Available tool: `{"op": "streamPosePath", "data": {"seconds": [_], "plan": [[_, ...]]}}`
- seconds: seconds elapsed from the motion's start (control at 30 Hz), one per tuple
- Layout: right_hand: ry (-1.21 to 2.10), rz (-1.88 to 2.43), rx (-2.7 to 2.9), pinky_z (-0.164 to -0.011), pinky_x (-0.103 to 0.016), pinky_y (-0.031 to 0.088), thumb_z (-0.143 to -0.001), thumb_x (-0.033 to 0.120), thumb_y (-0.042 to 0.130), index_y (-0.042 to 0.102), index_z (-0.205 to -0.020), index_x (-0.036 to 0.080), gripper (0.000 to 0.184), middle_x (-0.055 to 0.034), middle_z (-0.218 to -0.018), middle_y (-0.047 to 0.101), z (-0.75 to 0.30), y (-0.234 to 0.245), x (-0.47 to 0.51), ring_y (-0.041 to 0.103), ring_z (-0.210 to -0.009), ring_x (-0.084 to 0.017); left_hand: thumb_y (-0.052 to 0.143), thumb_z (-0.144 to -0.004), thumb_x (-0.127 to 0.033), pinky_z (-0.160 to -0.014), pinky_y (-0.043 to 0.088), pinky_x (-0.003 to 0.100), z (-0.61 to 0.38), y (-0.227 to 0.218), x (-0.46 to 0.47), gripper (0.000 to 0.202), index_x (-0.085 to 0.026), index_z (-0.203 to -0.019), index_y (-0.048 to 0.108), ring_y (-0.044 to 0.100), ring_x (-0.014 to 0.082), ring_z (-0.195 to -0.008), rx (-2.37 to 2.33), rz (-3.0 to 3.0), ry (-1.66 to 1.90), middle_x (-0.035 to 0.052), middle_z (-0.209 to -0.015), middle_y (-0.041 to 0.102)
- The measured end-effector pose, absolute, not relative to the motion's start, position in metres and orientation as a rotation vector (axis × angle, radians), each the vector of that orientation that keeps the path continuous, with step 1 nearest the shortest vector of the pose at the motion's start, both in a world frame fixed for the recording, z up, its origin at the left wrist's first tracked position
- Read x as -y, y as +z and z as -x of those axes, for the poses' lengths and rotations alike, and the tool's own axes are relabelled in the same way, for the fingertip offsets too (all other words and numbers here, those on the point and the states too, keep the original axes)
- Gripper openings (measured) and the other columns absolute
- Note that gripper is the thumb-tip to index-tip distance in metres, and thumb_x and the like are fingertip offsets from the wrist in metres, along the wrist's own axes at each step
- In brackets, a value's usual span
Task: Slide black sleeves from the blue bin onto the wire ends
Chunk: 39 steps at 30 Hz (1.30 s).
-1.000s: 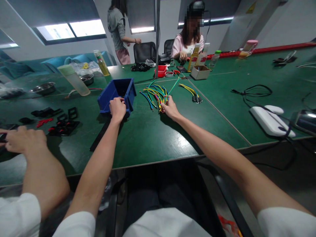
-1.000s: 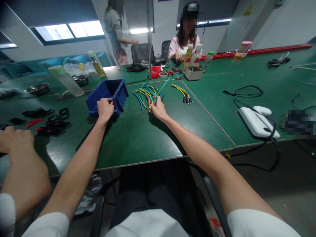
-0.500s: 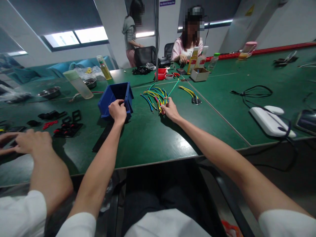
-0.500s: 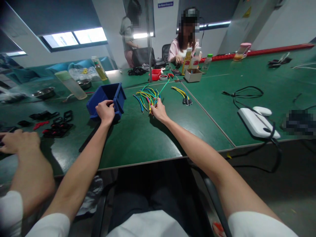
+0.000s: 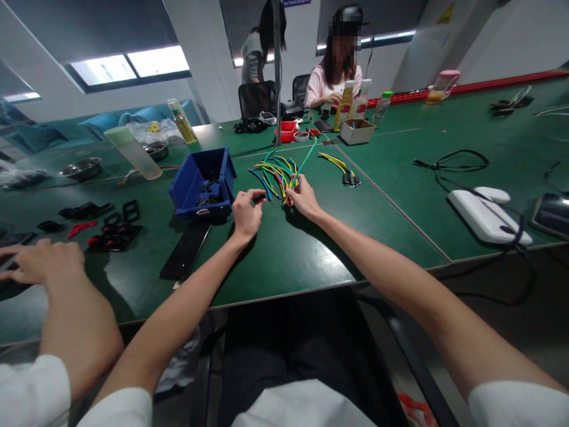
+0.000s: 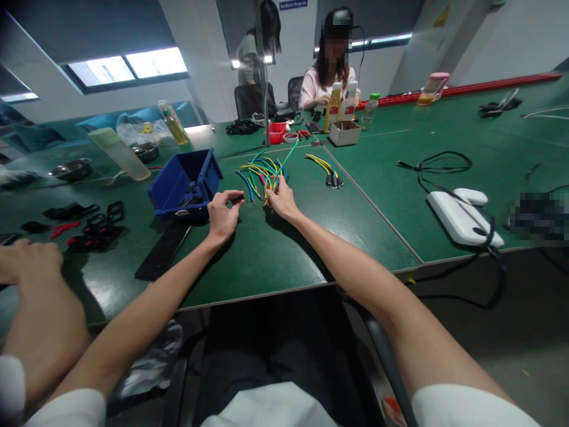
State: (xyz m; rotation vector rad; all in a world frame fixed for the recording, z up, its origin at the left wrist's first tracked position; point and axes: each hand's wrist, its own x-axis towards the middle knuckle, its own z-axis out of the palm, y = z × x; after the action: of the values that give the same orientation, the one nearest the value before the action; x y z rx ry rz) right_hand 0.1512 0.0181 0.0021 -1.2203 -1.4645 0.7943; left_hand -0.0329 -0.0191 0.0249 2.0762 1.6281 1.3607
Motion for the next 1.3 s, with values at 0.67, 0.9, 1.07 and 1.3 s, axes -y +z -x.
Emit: {"op": "streamPosePath", "data": {"seconds": [0.67, 0.9, 1.07, 1.3], "plan": [[0.815, 1.164, 1.392, -0.054, -0.027, 0.051, -0.077, 0.033, 0.06, 0.044, -0.102, 0.024, 0.031, 0.0032, -0.073, 0.061, -0.138, -0.008, -0.01, 0.062, -0.061, -0.015, 0.075, -0.069, -0.017, -0.083, 0.055, 0.034, 0.04, 0.002, 0.004, 0.014, -0.02, -0.082, 0.071, 0.07, 0.0191, -0.084, -1.388, -1.833, 1.316, 0.0042, -0.087, 0.075], [0.839, 1.13, 1.317, -0.055, -0.026, 0.051, -0.077, 0.035, 0.063, 0.041, -0.095, 0.025, 0.03, 0.0021, -0.078, 0.061, -0.14, -0.01, -0.014, 0.064, -0.066, -0.015, 0.074, -0.069, -0.014, -0.083, 0.055, 0.032, 0.04, 0.004, 0.005, 0.014, -0.018, -0.081, 0.07, 0.07, 0.0178, -0.082, -1.352, -1.771, 1.362, 0.004, -0.086, 0.074], [0.864, 1.107, 1.313, -0.056, -0.027, 0.053, -0.077, 0.034, 0.064, 0.041, -0.095, 0.025, 0.031, 0.0025, -0.077, 0.06, -0.14, -0.009, -0.015, 0.064, -0.065, -0.015, 0.072, -0.069, -0.014, -0.075, 0.056, 0.031, 0.038, 0.003, 0.006, 0.01, -0.018, -0.077, 0.067, 0.07, 0.0175, -0.077, -1.326, -1.633, 1.415, 0.0045, -0.084, 0.074], [0.879, 1.051, 1.302, -0.057, -0.029, 0.055, -0.076, 0.038, 0.067, 0.043, -0.094, 0.024, 0.033, 0.0022, -0.078, 0.058, -0.139, -0.004, -0.011, 0.065, -0.065, -0.015, 0.071, -0.069, -0.014, -0.071, 0.054, 0.028, 0.039, -0.002, 0.002, 0.013, -0.018, -0.066, 0.059, 0.07, 0.0181, -0.078, -1.331, -1.673, 1.441, 0.0024, -0.077, 0.072]]}}
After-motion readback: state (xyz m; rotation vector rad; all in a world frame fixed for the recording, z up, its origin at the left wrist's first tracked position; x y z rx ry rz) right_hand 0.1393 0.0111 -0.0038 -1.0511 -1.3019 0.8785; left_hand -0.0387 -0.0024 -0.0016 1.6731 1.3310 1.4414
